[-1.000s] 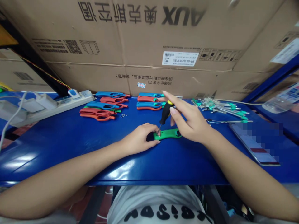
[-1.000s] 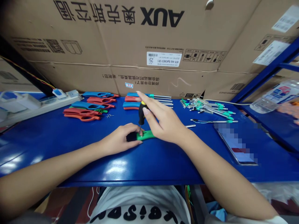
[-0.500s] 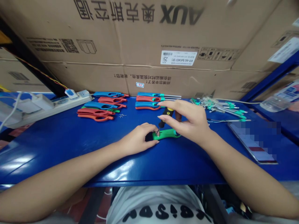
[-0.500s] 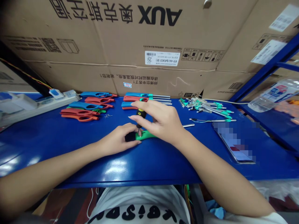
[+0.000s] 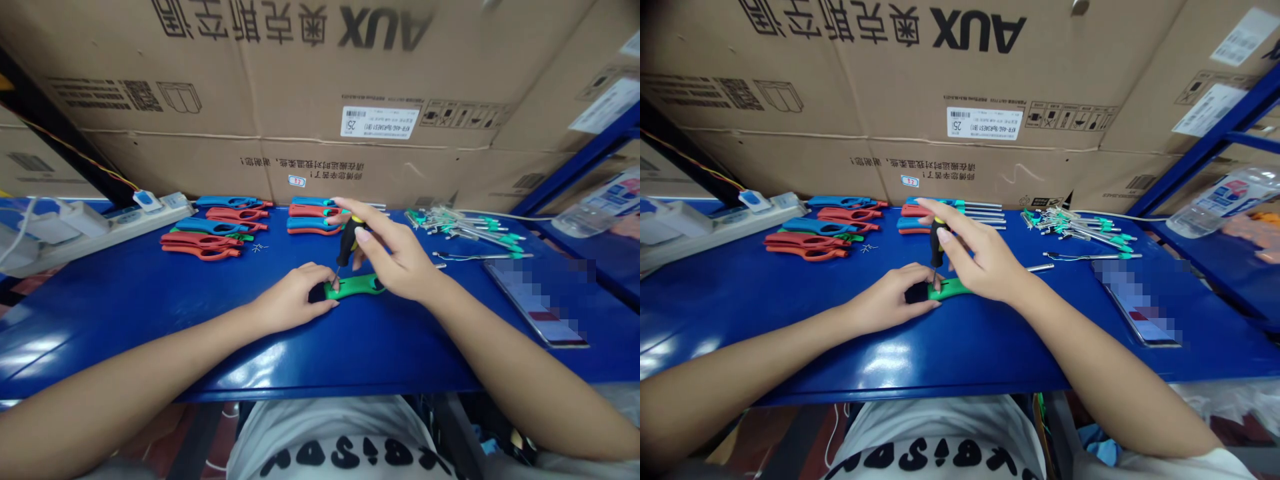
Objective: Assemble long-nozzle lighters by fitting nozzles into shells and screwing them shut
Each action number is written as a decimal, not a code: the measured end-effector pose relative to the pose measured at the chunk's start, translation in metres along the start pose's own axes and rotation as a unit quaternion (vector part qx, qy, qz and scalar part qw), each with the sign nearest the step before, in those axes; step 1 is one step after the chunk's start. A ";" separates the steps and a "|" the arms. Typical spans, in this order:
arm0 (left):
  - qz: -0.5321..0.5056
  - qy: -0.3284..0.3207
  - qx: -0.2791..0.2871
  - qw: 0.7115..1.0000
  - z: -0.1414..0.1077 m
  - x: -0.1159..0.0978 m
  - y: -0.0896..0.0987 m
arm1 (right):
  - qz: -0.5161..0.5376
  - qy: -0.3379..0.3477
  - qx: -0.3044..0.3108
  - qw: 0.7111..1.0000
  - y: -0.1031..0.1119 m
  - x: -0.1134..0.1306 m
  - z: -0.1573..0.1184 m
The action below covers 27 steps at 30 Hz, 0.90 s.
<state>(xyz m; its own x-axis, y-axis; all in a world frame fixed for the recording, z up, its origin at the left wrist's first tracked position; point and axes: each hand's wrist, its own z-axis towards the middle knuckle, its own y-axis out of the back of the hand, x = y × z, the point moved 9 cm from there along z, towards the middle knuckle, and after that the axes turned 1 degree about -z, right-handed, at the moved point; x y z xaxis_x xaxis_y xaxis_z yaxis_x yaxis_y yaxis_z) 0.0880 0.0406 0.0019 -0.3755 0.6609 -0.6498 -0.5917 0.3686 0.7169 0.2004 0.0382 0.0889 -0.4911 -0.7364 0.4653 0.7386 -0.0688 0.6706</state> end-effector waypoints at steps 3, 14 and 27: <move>0.001 0.002 0.002 1.000 0.000 0.000 0.000 | 0.018 -0.002 -0.007 1.000 0.002 0.003 0.000; -0.003 0.003 0.003 1.000 0.000 -0.001 0.000 | -0.006 0.000 -0.039 0.999 0.005 0.003 0.000; -0.004 -0.008 -0.001 1.000 0.000 -0.001 0.000 | -0.074 0.027 -0.089 0.993 0.006 0.008 -0.003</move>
<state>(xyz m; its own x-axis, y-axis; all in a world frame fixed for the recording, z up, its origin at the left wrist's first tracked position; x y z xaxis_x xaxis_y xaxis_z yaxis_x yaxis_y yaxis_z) 0.0884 0.0395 0.0029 -0.3594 0.6677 -0.6520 -0.5960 0.3734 0.7109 0.2025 0.0292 0.0951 -0.5787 -0.7436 0.3349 0.7324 -0.2933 0.6144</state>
